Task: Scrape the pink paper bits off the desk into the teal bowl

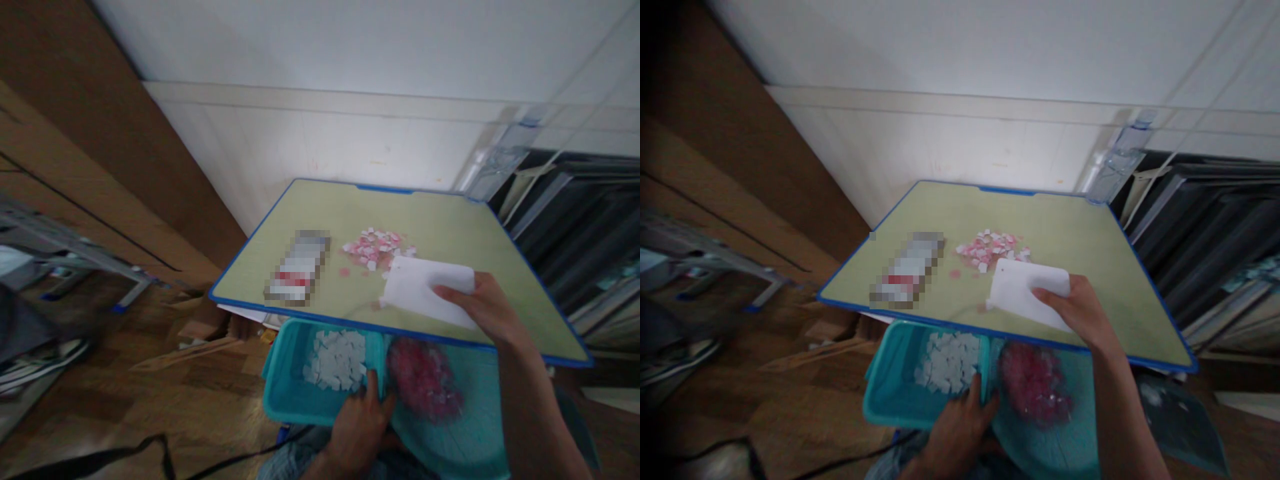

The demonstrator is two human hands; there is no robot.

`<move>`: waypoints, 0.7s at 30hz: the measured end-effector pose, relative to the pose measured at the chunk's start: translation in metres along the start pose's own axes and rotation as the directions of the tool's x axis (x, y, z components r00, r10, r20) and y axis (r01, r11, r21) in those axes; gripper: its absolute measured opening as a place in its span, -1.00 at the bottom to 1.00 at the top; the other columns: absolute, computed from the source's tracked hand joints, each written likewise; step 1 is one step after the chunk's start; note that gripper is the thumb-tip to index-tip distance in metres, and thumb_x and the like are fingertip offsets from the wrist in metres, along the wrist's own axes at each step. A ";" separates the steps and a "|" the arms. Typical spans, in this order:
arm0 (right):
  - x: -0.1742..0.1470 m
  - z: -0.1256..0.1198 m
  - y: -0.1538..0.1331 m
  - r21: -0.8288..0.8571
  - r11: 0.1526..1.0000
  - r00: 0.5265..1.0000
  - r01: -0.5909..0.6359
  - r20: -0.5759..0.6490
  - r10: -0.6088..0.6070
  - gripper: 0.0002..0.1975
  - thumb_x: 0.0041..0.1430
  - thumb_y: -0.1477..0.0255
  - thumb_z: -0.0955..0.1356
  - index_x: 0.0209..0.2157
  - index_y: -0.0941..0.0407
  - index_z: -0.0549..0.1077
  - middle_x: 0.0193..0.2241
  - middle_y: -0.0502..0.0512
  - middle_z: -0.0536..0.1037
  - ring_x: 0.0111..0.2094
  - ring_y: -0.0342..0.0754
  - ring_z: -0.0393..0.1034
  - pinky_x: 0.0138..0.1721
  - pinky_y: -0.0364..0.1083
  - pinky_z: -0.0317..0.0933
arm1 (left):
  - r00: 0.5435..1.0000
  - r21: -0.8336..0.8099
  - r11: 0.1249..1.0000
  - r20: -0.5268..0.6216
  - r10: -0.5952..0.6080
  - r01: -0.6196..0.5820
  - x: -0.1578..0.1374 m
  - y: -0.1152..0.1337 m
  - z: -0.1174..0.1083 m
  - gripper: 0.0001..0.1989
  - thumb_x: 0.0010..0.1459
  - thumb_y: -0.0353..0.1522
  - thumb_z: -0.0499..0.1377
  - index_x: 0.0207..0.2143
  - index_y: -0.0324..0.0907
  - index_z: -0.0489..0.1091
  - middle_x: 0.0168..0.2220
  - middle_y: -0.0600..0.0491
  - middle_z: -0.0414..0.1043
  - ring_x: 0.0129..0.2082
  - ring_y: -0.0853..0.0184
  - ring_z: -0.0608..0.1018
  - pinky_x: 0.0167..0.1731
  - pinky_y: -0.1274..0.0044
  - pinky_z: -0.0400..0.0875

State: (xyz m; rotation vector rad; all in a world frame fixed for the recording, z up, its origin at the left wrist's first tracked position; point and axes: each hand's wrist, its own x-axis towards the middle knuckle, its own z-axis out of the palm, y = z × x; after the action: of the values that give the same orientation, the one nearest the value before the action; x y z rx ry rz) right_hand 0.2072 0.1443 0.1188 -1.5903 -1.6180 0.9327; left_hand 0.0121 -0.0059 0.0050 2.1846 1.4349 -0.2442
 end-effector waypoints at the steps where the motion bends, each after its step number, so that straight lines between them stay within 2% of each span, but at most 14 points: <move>1: -0.002 -0.002 0.000 -0.025 1.000 1.000 0.007 -0.026 -0.008 -0.70 -0.21 0.26 0.42 -0.48 0.21 0.52 -0.57 0.10 0.55 -0.60 -0.04 0.38 -0.61 -0.13 0.22 | 1.000 -0.001 1.000 0.004 -0.008 0.008 0.000 0.000 0.000 -0.30 -0.08 -0.09 0.19 0.11 -0.03 0.06 0.15 -0.31 -0.02 -0.18 0.09 0.47 -0.30 0.32 0.41; 7: -0.007 -0.008 -0.004 -0.156 0.986 0.994 0.061 -0.085 -0.075 -0.78 -0.19 0.26 0.40 -0.56 0.14 0.52 -0.63 0.07 0.53 -0.63 -0.02 0.37 -0.68 -0.13 0.17 | 1.000 0.002 1.000 0.009 -0.023 0.023 -0.001 0.001 0.002 -0.32 -0.07 -0.08 0.18 0.11 0.01 0.07 0.18 -0.26 -0.04 -0.18 0.12 0.47 -0.28 0.32 0.42; 10: -0.014 -0.017 -0.002 -0.240 0.967 0.987 0.083 -0.112 -0.113 -0.76 -0.18 0.23 0.39 -0.64 0.14 0.48 -0.70 0.06 0.49 -0.68 -0.04 0.33 -0.72 -0.13 0.12 | 1.000 0.003 1.000 -0.019 -0.012 0.012 -0.001 0.000 0.004 -0.32 -0.08 -0.07 0.17 0.10 0.00 0.09 0.17 -0.27 -0.02 -0.20 0.11 0.48 -0.30 0.32 0.43; 13: -0.027 -0.030 0.005 -0.309 0.950 0.985 0.048 -0.142 -0.096 -0.71 -0.19 0.19 0.38 -0.65 0.15 0.48 -0.72 0.08 0.48 -0.68 -0.01 0.33 -0.73 -0.11 0.13 | 0.999 0.015 1.000 -0.038 -0.005 0.005 0.000 0.000 0.005 -0.30 -0.09 -0.07 0.18 0.11 -0.02 0.09 0.16 -0.29 -0.01 -0.22 0.10 0.49 -0.32 0.33 0.44; 17: -0.043 -0.044 0.013 -0.309 0.951 0.969 -0.024 -0.242 -0.054 -0.71 -0.17 0.17 0.37 -0.59 0.14 0.49 -0.62 0.14 0.55 -0.59 0.06 0.41 -0.63 -0.06 0.25 | 0.999 0.031 0.999 -0.032 -0.004 0.005 0.000 0.000 0.005 -0.29 -0.10 -0.09 0.21 0.11 -0.02 0.08 0.16 -0.30 -0.01 -0.22 0.11 0.49 -0.32 0.33 0.43; 21: -0.040 -0.036 0.004 -0.330 0.944 0.983 0.026 -0.166 -0.085 -0.71 -0.14 0.17 0.35 -0.63 0.12 0.47 -0.67 0.10 0.52 -0.62 0.03 0.39 -0.66 -0.10 0.21 | 0.999 0.031 0.999 -0.032 -0.017 0.018 -0.001 0.001 0.004 -0.27 -0.10 -0.13 0.23 0.12 -0.01 0.07 0.16 -0.29 0.00 -0.22 0.10 0.49 -0.31 0.33 0.43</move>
State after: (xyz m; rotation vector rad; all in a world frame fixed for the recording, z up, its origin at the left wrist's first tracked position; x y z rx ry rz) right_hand 0.2413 0.1051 0.1350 -1.7807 -1.7447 0.4915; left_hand 0.0135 -0.0089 0.0026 2.2106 1.4770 -0.2408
